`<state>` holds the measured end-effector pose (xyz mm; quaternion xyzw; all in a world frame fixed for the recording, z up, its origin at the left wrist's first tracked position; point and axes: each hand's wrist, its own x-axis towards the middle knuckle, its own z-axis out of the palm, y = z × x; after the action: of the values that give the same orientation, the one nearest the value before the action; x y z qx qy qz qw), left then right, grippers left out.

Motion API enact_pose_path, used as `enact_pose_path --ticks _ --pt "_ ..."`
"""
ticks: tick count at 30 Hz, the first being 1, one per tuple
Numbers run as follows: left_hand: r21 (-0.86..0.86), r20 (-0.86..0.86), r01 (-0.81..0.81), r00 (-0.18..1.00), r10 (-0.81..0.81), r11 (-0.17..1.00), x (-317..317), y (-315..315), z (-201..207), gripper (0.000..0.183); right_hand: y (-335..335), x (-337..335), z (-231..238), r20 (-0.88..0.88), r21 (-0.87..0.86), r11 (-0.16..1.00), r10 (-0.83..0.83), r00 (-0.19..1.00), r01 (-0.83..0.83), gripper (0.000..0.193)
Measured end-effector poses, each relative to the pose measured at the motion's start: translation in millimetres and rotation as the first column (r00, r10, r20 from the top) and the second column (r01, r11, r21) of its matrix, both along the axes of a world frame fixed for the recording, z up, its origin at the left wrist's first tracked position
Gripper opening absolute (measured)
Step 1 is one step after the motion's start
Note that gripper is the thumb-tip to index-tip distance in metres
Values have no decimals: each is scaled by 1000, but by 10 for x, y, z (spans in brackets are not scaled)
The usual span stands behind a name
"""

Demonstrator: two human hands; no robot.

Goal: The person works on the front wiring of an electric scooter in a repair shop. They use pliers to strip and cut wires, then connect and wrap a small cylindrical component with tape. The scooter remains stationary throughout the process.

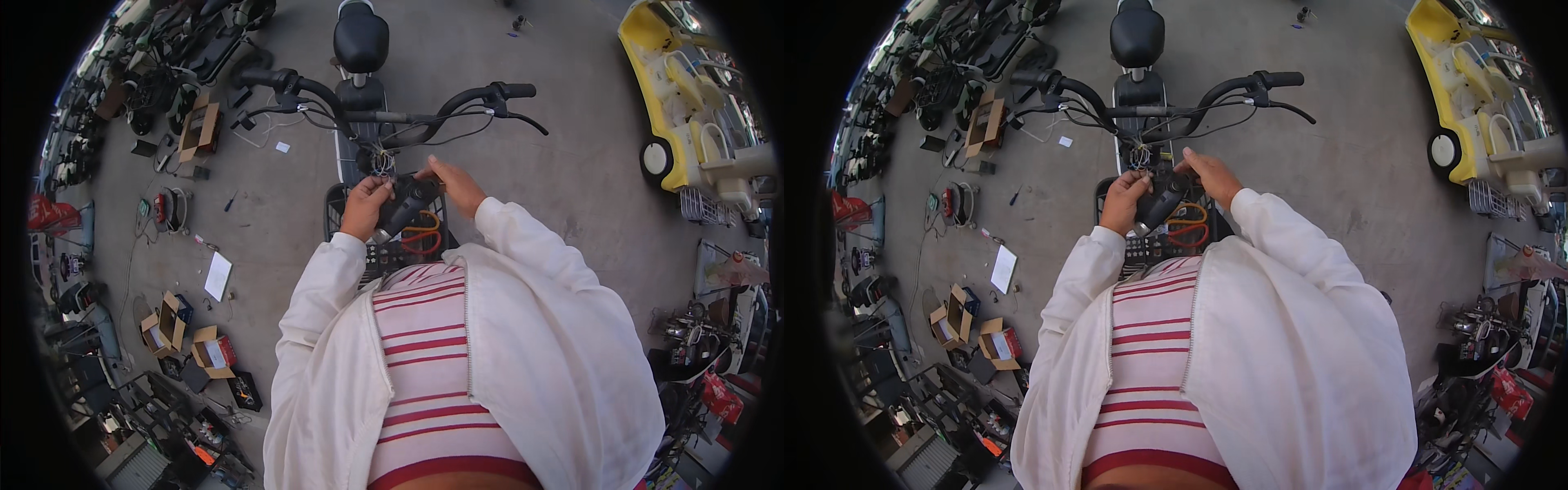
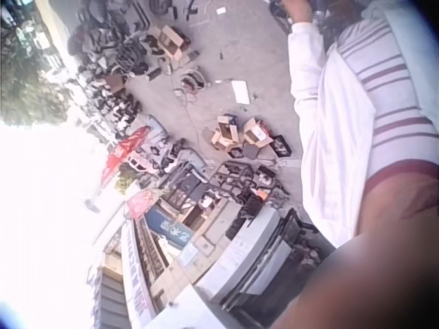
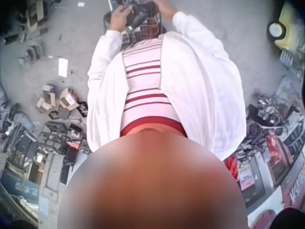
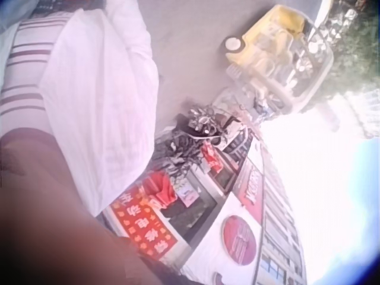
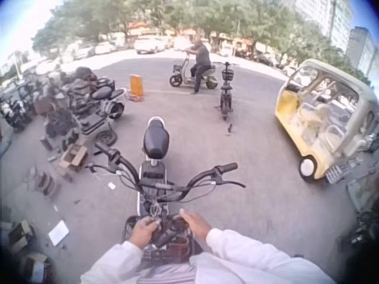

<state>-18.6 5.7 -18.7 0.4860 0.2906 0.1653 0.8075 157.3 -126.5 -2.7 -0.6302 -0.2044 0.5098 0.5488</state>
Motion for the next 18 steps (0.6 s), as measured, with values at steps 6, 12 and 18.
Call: enact_pose_path --ticks 6,12,18 --pt "118 -59 -5 998 12 993 0 40 -116 16 238 -151 245 691 150 977 6 722 -153 20" --pt "143 -77 -23 996 34 990 19 23 -128 14 331 -264 115 996 79 939 -60 67 -334 11" --pt "268 -154 -72 981 117 961 38 -50 -102 17 374 -457 107 830 59 995 -3 557 -83 10"
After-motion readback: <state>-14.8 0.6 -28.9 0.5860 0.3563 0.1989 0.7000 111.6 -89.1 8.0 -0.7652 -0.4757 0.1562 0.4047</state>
